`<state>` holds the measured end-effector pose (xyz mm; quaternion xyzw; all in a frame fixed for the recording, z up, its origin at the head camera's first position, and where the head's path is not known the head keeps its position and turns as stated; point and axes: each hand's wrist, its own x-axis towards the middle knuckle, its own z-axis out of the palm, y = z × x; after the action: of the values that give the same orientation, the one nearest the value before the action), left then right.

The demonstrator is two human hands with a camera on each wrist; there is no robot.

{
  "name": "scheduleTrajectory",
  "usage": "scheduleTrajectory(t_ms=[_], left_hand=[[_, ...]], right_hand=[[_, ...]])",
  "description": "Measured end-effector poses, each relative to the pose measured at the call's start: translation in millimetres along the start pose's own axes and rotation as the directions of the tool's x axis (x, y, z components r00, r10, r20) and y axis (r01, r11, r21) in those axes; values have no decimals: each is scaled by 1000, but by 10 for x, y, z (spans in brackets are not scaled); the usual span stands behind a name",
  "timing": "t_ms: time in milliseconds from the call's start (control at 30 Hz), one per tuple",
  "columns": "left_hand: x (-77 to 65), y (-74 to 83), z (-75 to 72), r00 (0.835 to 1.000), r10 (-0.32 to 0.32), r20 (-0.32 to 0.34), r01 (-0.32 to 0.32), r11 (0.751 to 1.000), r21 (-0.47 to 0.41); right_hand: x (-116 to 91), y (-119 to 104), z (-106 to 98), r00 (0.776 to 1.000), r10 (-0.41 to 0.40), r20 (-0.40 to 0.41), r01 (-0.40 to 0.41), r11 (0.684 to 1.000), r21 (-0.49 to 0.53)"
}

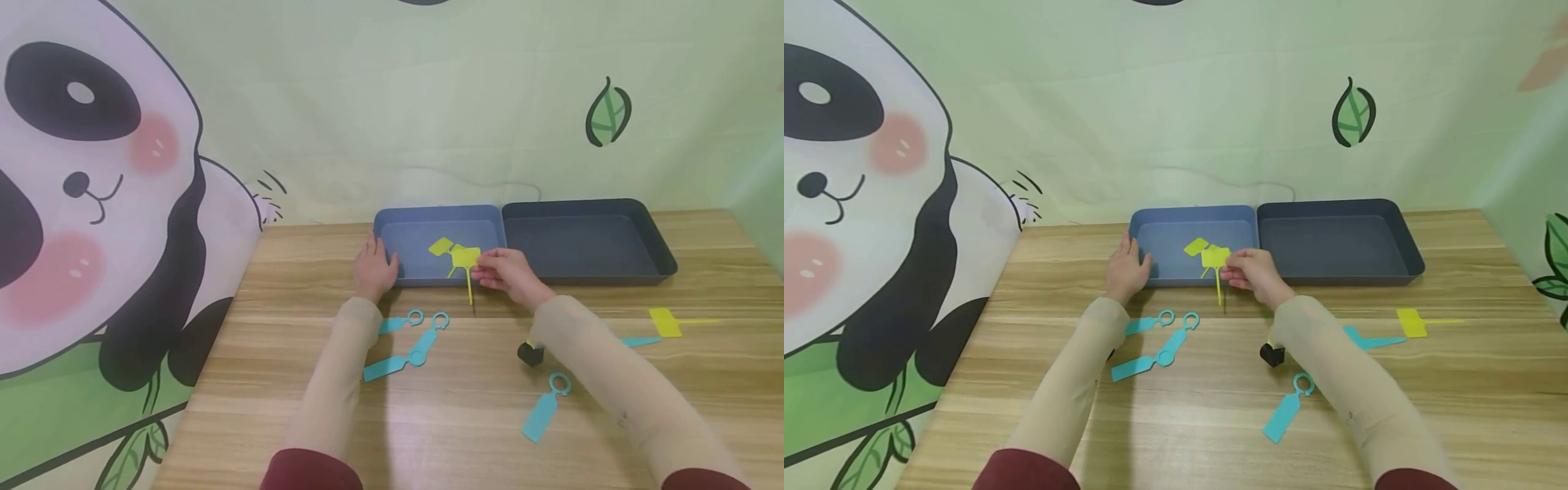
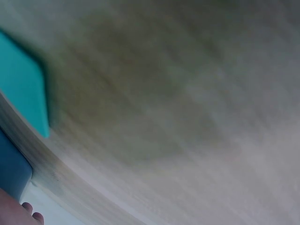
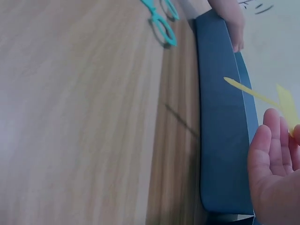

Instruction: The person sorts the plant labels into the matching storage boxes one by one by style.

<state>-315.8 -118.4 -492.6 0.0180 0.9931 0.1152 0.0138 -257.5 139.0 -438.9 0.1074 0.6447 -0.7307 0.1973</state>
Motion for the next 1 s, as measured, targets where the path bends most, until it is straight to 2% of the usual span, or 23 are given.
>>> scheduleTrajectory(t_ms=[167,300,467,633,767,1000], left_hand=[[-1,-2,-2,1000,1,-6,-1,1000,-7],[-10,7,-15,1000,-3,3,3,1000,-9],[-31,23,-50,1000,-5,7,5,1000,-6],[-43,19,-55,1000,4,-9,-4,1000,6],[-39,8,-37,999,13,-30,-13,1000,-5],[-46,14,-34,1000,13,-26,-13,1000,-12]], right_hand=[[71,-48,27,999,12,-38,-11,999,44],[119,-87,40,997,43,-57,-35,990,135],[169,-111,37,994,90,-55,-72,960,270],[228,-116,36,995,97,-26,-80,926,369],[278,-116,60,995,102,-23,-85,917,390],[317,-126,115,989,132,-71,-98,928,358]])
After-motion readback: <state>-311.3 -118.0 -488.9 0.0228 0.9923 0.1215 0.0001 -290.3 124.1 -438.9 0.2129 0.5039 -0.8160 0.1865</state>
